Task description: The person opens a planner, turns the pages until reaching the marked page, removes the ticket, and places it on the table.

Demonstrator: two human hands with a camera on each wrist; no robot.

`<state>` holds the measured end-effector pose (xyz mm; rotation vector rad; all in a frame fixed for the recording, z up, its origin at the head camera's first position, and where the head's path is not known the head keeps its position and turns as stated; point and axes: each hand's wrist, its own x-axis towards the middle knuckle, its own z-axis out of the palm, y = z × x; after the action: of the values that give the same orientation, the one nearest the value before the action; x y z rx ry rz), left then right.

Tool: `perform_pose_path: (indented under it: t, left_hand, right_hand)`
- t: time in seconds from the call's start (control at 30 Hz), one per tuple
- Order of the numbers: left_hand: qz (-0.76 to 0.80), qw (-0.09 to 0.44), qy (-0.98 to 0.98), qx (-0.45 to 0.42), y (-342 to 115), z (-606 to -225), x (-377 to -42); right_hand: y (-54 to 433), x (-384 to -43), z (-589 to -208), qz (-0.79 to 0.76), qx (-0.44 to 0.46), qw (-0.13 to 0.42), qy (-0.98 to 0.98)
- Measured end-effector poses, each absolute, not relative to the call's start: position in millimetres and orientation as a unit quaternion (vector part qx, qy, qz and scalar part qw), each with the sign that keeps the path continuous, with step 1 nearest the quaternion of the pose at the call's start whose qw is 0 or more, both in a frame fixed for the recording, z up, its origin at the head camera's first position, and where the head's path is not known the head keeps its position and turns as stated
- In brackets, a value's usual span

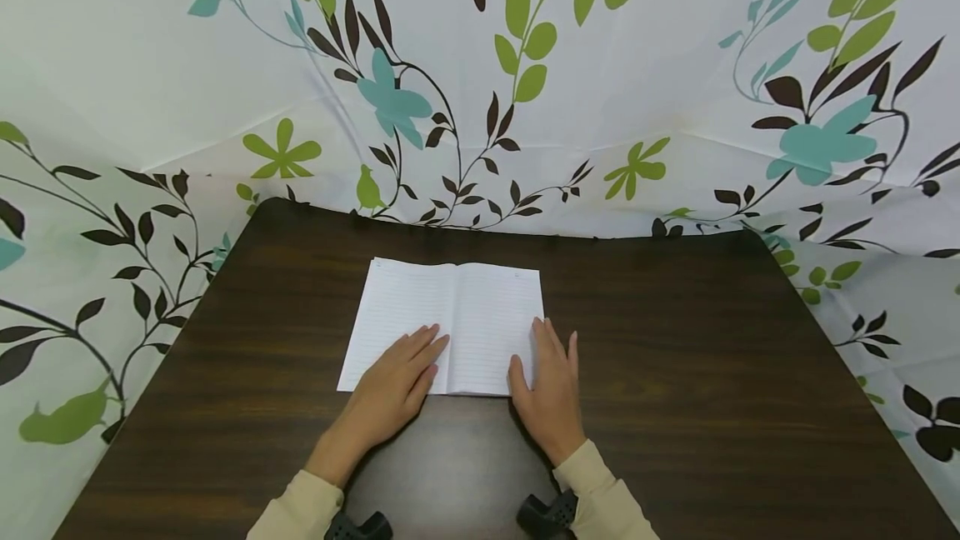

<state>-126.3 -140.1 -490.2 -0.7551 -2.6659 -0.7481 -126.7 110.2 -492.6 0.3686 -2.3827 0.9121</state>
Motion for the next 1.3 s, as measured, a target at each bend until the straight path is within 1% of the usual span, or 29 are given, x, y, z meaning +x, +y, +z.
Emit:
perform_pose_path:
  t: [0.13,0.33,0.6,0.83,0.9,1.0,1.07,1.13,1.23,1.3]
  left_hand:
    - [-0.259,0.129,-0.921,-0.261,-139.2,-488.8,-125.9]
    - [-0.259,0.139,-0.918,-0.266,-138.5,-485.9,-128.2]
    - [-0.260,0.128,-0.917,-0.273,-138.2,-484.5,-130.5]
    - [-0.263,0.130,-0.918,-0.268,-138.6,-486.6,-128.1]
    - [-0.267,0.127,-0.919,-0.262,-139.2,-487.0,-127.0]
    - [-0.284,0.125,-0.919,-0.244,-140.4,-486.1,-125.9]
    - [-0.311,0.137,-0.916,-0.216,-141.4,-484.1,-126.3]
    - [-0.348,0.163,-0.906,-0.179,-142.0,-481.1,-126.7]
    - [-0.394,0.224,-0.883,-0.124,-142.7,-476.0,-127.5]
    - [-0.416,0.269,-0.863,-0.100,-143.2,-472.8,-127.6]
  right_hand:
    - [115.8,-124.9,-491.2,0.320,0.122,0.258,-0.903]
    - [112.7,-123.0,-486.7,0.265,0.122,0.217,-0.932]
    - [107.7,-119.9,-483.8,0.243,0.172,0.187,-0.936]
    - [111.9,-119.1,-484.6,0.243,0.207,0.210,-0.924]
    - [115.8,-118.2,-485.3,0.257,0.203,0.222,-0.918]
    - [121.3,-116.5,-486.1,0.285,0.169,0.249,-0.910]
    - [123.0,-117.2,-483.7,0.311,0.132,0.265,-0.903]
    - [122.9,-118.2,-481.3,0.343,0.091,0.271,-0.895]
    - [118.4,-119.5,-478.1,0.384,0.056,0.259,-0.884]
    - [112.7,-120.1,-476.1,0.399,0.059,0.245,-0.881]
